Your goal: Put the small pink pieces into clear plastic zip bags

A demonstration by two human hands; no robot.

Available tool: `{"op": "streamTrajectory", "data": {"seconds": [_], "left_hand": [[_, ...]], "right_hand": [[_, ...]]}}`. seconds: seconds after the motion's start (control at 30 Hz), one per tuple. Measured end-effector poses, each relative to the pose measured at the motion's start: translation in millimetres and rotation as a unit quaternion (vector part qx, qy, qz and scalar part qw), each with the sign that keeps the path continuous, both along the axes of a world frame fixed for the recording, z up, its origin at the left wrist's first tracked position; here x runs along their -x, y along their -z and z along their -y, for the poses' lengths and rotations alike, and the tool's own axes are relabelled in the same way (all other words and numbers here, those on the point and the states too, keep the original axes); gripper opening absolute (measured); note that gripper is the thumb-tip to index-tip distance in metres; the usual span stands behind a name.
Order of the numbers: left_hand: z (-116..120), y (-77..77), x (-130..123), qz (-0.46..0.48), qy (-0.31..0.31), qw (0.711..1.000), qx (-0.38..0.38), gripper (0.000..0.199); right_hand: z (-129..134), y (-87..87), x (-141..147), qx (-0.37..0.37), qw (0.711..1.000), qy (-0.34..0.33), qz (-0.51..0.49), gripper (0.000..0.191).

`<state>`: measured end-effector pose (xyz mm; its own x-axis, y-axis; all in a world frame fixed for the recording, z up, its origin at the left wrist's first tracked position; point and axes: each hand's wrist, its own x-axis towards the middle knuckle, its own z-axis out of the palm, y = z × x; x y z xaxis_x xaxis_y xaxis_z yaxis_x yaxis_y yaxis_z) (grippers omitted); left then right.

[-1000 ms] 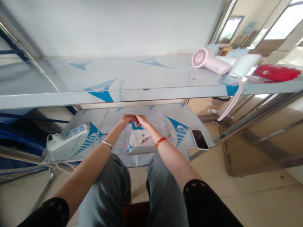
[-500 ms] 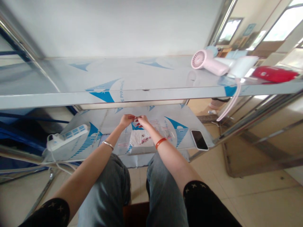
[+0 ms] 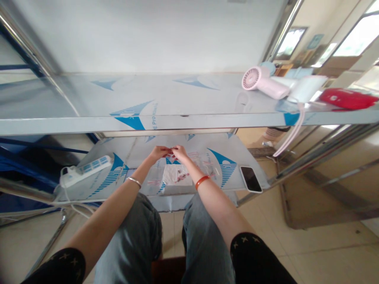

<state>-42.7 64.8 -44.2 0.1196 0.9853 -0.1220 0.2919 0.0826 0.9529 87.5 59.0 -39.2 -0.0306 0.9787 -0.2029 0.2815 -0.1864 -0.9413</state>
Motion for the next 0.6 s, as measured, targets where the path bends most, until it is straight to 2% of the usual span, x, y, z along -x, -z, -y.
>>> {"op": "streamTrajectory", "data": {"seconds": [0.13, 0.23, 0.37, 0.5, 0.6], "left_hand": [[4, -4.0, 0, 0.053, -0.007, 0.998, 0.037, 0.016], [3, -3.7, -2, 0.020, -0.014, 0.999, 0.029, 0.019], [2, -3.7, -4, -0.140, 0.016, 0.989, -0.051, 0.021], [5, -4.6, -6, -0.346, 0.054, 0.928, -0.129, 0.024], [9, -5.1, -8, -0.412, 0.063, 0.901, -0.123, 0.025]], "right_hand": [[-1, 1.1, 2, -0.011, 1.000, -0.004, -0.004, 0.011], [-2, 2.2, 4, -0.023, 1.000, -0.009, 0.017, 0.012], [-2, 3.6, 5, -0.011, 0.999, -0.010, 0.048, 0.012], [-3, 6.5, 3, 0.003, 0.995, -0.032, 0.090, 0.012], [-5, 10.3, 3, 0.002, 0.992, -0.047, 0.119, 0.014]]}}
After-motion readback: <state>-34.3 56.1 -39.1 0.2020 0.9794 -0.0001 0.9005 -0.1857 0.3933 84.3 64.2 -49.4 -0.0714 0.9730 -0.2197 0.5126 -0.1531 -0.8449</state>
